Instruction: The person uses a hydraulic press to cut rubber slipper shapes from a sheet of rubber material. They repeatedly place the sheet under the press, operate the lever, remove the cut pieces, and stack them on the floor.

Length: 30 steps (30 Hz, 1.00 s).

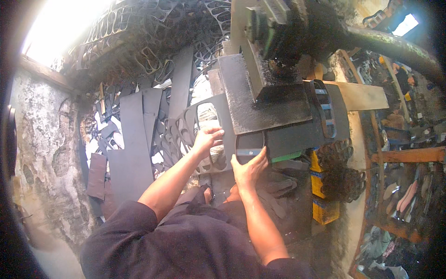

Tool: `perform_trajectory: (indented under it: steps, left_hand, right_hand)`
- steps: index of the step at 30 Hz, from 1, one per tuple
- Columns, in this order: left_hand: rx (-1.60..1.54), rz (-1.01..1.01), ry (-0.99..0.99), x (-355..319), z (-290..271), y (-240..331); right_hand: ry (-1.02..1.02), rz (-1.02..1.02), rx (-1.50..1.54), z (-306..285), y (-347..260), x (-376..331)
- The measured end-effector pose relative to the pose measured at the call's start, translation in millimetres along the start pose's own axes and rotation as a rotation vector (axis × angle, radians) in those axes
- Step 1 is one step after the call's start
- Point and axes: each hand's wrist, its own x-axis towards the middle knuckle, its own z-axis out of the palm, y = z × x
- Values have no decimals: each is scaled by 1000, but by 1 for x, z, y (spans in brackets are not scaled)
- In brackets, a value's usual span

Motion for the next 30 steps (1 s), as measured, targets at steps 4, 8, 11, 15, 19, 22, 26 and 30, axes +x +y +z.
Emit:
perform_trajectory:
  steps: [4, 8, 11, 15, 19, 22, 26, 30]
  left_hand:
    - [-3, -46, 21, -11, -10, -4]
    - [-45, -77, -24, -5, -28, -5]
    - [-66, -43, -86, -3, -30, -3]
    - [-37, -57, 10, -5, -23, 3]
    - [9, 56, -103, -16, -19, 19]
    - [24, 44, -88, -17, -21, 21]
    - [24, 31, -130, -20, -19, 28]
    - [18, -6, -105, -19, -17, 31]
  right_hand:
    - [-81, -37, -6, 0, 1, -33]
    - [-119, -132, -1, 10, -19, -26]
    - [-108, -161, -2, 18, -16, -21]
    - [-140, -167, -4, 17, -18, -22]
    - [-150, -132, -56, 3, 3, -33]
    - [-235, -193, -122, -5, 6, -33]
    - [-126, -370, -147, 1, 31, -28]
    - [-122, -352, -120, -1, 32, -27]
